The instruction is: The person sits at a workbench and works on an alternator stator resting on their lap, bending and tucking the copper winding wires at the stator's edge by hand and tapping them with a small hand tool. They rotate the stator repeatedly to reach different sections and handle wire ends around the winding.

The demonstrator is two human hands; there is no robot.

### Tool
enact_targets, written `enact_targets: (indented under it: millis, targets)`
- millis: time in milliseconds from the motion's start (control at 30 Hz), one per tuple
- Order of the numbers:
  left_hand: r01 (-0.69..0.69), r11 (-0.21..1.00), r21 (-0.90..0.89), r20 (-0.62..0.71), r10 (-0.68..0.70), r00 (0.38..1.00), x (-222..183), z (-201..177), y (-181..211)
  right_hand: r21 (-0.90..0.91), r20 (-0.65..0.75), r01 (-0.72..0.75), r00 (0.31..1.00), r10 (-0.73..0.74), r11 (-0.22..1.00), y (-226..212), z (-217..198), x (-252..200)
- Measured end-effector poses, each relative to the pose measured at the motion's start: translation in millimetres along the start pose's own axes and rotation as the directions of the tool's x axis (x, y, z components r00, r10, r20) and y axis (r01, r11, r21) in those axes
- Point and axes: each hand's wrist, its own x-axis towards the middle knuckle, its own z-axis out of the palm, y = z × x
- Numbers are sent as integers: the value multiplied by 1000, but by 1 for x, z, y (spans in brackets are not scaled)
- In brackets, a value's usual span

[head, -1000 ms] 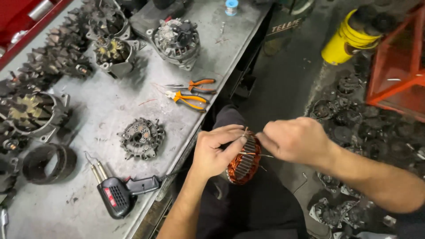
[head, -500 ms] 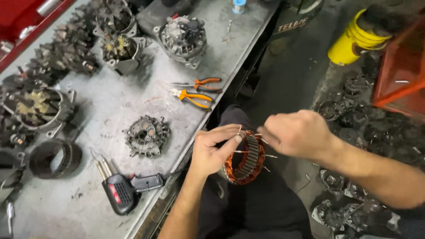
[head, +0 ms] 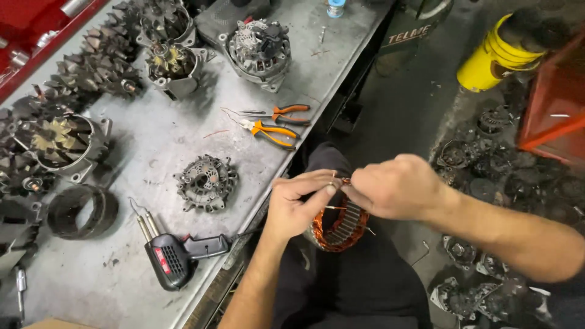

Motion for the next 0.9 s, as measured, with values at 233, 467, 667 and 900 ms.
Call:
enact_targets:
  millis: [233, 467, 667, 900]
  targets:
    - [-8, 992, 124, -57, 15, 998, -2, 12, 12, -137, 3, -1, 1000, 1, 991, 0, -8, -10]
    - [-7, 863, 504, -139, 89, 986, 0, 57, 63, -78, 79, -23, 996, 29, 997, 9, -48, -17]
    - [-71, 755, 652, -124, 198, 972, -1, 78, 57, -305, 132, -24, 989, 67, 952, 24, -48, -42]
    - [-95, 705, 703, -111, 240, 964, -5, 86, 53, -376, 144, 32, 989, 24, 926, 20, -55, -44]
